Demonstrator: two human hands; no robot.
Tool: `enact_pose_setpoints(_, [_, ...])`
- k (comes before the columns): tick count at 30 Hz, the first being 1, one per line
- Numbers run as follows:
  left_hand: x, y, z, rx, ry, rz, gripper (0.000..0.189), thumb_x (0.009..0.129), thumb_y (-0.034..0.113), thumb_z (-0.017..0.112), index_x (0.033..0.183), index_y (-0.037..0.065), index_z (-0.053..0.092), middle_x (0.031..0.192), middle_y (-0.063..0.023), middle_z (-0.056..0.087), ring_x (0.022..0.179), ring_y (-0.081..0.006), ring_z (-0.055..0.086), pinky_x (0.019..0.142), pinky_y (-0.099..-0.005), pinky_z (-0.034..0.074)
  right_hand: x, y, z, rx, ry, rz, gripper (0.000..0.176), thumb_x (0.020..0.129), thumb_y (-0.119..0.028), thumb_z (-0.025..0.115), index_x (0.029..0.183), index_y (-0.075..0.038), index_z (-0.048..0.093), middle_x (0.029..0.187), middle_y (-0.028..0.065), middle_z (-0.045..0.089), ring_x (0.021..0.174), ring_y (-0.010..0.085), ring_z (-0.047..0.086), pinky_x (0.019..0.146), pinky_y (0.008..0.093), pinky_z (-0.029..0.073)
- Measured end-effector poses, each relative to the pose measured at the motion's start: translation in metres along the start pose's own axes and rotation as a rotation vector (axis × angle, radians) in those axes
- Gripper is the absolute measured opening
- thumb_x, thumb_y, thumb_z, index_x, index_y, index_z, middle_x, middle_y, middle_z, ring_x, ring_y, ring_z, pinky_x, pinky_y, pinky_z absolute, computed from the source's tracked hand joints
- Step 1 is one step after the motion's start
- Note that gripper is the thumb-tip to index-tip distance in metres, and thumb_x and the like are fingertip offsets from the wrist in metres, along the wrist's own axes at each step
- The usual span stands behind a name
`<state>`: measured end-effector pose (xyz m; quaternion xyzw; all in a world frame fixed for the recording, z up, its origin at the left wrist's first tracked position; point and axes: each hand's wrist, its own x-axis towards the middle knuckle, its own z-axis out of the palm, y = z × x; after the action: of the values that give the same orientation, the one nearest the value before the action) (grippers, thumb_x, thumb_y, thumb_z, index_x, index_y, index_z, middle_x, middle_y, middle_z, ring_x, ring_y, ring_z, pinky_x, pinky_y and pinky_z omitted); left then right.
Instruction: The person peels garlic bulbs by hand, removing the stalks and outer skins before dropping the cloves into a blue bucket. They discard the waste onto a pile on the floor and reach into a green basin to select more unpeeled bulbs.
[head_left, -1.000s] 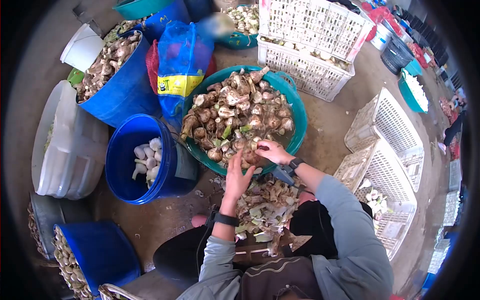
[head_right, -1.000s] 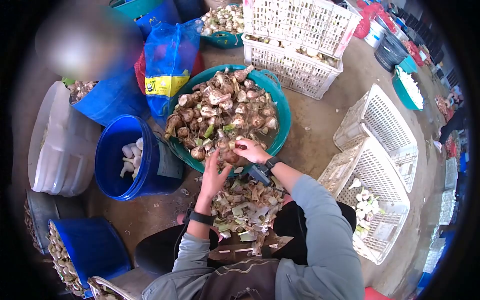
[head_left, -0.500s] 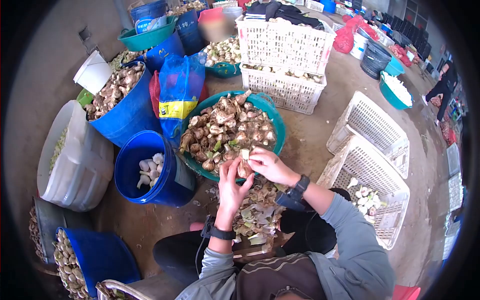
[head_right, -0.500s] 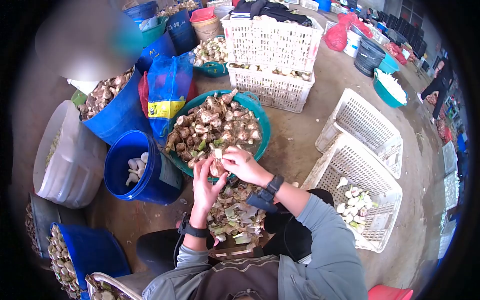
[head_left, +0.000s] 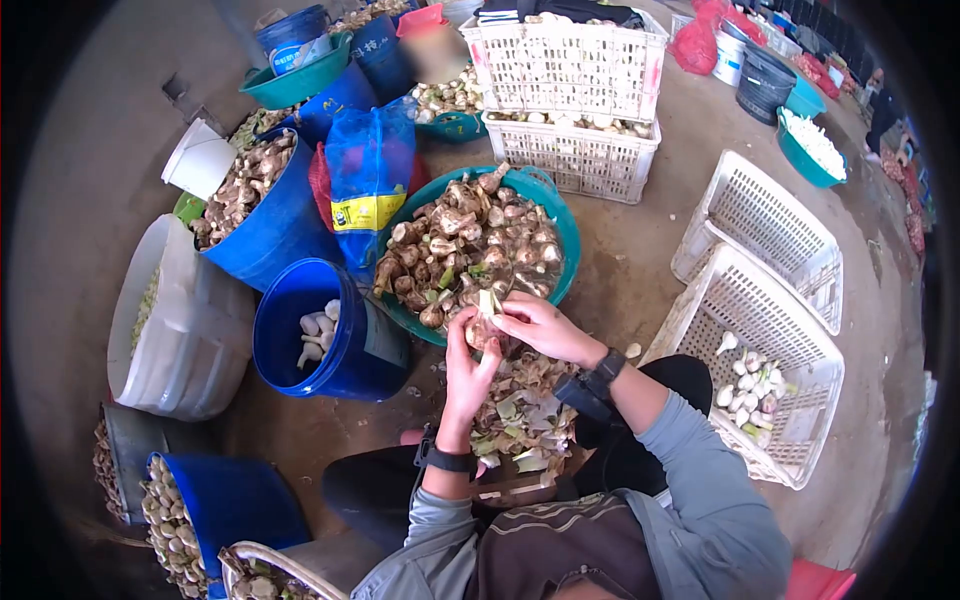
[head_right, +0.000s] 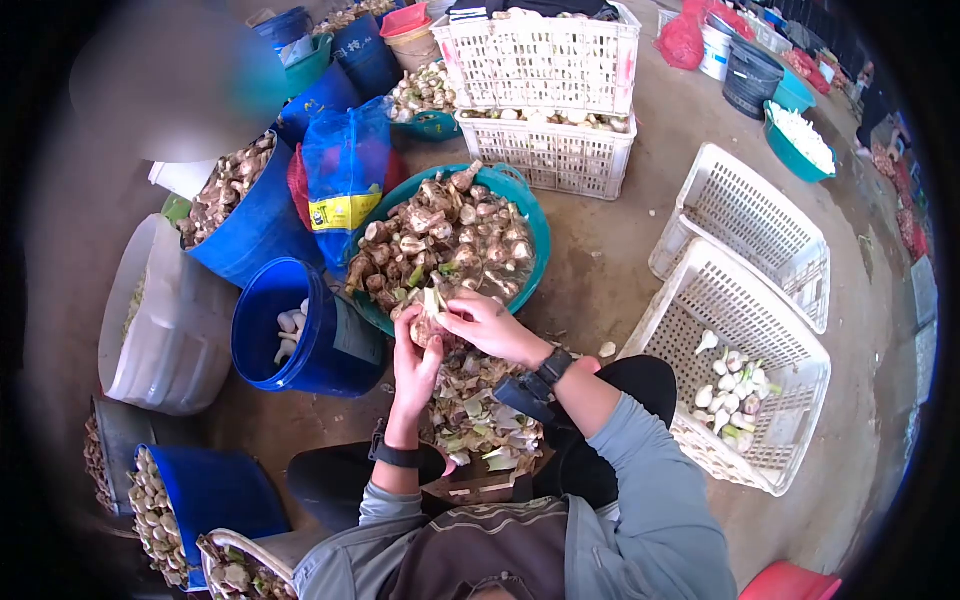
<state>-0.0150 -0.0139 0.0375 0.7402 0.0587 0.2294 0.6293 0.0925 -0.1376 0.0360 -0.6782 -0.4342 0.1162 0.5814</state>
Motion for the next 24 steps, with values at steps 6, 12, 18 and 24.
enact_pose_setpoints(6, [0.002, 0.018, 0.005, 0.621, 0.023, 0.286, 0.053, 0.070, 0.009, 0.065, 0.117, 0.003, 0.043, 0.105, -0.0167, 0.050, 0.096, -0.0304, 0.053, 0.086, -0.0353, 0.042, -0.004, -0.010, 0.001, -0.100, 0.135, -0.030, 0.011, 0.077, -0.006, 0.058, 0.083, 0.003, 0.055, 0.076, 0.0118, 0.051, 0.065, 0.0191, 0.052, 0.058, 0.0304, 0.040])
enact_pose_setpoints(12, [0.000, 0.009, 0.012, -0.556, 0.136, -0.144, 0.058, 0.093, 0.028, 0.045, 0.141, 0.013, 0.016, 0.124, -0.0115, 0.046, 0.109, -0.0199, 0.050, 0.090, -0.0318, 0.042, -0.004, -0.010, 0.016, 0.422, 0.201, 0.219, 0.010, 0.090, -0.009, 0.050, 0.084, -0.001, 0.053, 0.070, -0.0058, 0.043, 0.061, 0.0021, 0.042, 0.052, 0.0199, 0.035])
enact_pose_setpoints(18, [0.002, -0.022, 0.004, 0.002, 0.136, 0.069, 0.057, 0.094, 0.035, 0.039, 0.142, 0.013, 0.015, 0.113, -0.0079, 0.054, 0.089, -0.0150, 0.056, 0.075, -0.0272, 0.046, -0.001, -0.028, 0.006, 0.567, -0.033, 0.326, 0.018, 0.092, -0.022, 0.053, 0.097, -0.005, 0.059, 0.075, -0.0078, 0.050, 0.060, -0.0004, 0.039, 0.050, 0.0172, 0.030])
enact_pose_setpoints(24, [0.016, 0.005, -0.009, -0.708, -0.062, -0.521, 0.050, 0.094, 0.044, 0.028, 0.130, 0.012, 0.039, 0.100, -0.0041, 0.057, 0.068, -0.0123, 0.055, 0.049, -0.0245, 0.042, -0.001, -0.007, 0.017, 0.328, 0.123, 0.062, 0.022, 0.093, -0.017, 0.052, 0.103, 0.000, 0.060, 0.078, -0.0056, 0.056, 0.062, 0.0014, 0.044, 0.051, 0.0199, 0.036])
